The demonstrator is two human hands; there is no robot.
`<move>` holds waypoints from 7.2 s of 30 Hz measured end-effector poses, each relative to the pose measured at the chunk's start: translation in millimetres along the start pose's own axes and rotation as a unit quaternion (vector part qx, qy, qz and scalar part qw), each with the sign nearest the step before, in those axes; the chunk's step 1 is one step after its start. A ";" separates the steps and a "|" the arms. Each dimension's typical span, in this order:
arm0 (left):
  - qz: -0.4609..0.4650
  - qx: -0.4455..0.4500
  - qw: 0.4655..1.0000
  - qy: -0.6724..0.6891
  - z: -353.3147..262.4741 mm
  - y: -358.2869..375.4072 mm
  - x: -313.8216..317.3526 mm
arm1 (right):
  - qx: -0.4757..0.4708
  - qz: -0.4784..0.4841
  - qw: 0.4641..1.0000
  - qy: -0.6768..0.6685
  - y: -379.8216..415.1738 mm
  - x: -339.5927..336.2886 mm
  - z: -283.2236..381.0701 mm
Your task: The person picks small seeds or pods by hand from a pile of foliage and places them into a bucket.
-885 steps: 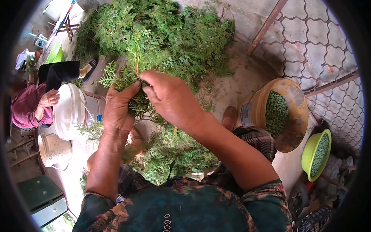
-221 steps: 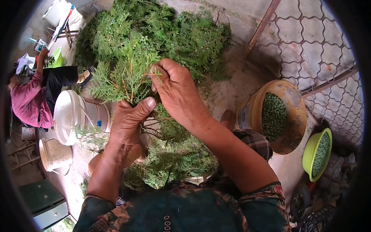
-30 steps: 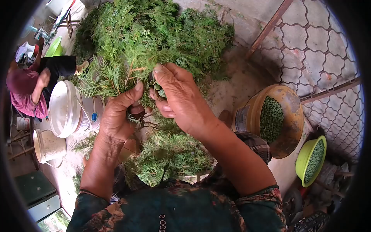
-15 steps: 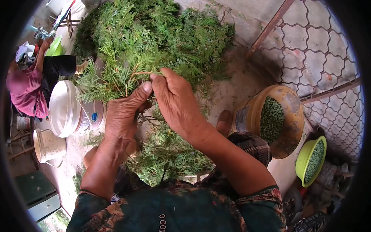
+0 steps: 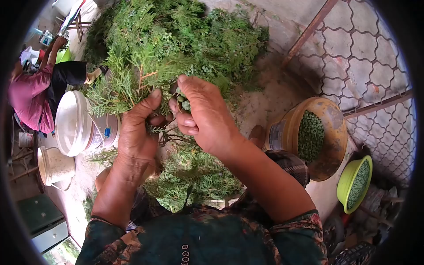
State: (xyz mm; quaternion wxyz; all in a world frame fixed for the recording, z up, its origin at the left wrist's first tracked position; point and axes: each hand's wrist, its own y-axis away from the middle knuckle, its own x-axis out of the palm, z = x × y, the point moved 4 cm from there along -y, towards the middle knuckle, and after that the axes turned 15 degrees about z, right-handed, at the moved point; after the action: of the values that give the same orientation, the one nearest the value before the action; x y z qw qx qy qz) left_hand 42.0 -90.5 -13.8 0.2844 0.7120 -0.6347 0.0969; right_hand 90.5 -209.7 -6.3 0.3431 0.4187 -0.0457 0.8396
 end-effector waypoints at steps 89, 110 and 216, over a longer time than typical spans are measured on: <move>0.039 0.061 0.987 -0.141 -4.1 -1.0 17.3 | -0.069 -0.004 0.995 -0.073 3.9 -9.8 -7.4; 0.011 -0.001 0.996 -0.084 -0.1 -9.7 -5.9 | 0.012 0.028 0.998 -0.046 5.6 -3.5 -6.5; 0.063 0.035 0.977 -0.199 -16.9 11.8 2.2 | -0.263 -0.017 0.797 0.544 8.5 -0.2 28.6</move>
State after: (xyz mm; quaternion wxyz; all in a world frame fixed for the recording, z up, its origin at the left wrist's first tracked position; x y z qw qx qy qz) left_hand 34.9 -83.9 4.5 0.1209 0.6849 -0.7186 -0.0066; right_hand 104.6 -226.7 13.8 0.4225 -0.2123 -0.0638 0.8789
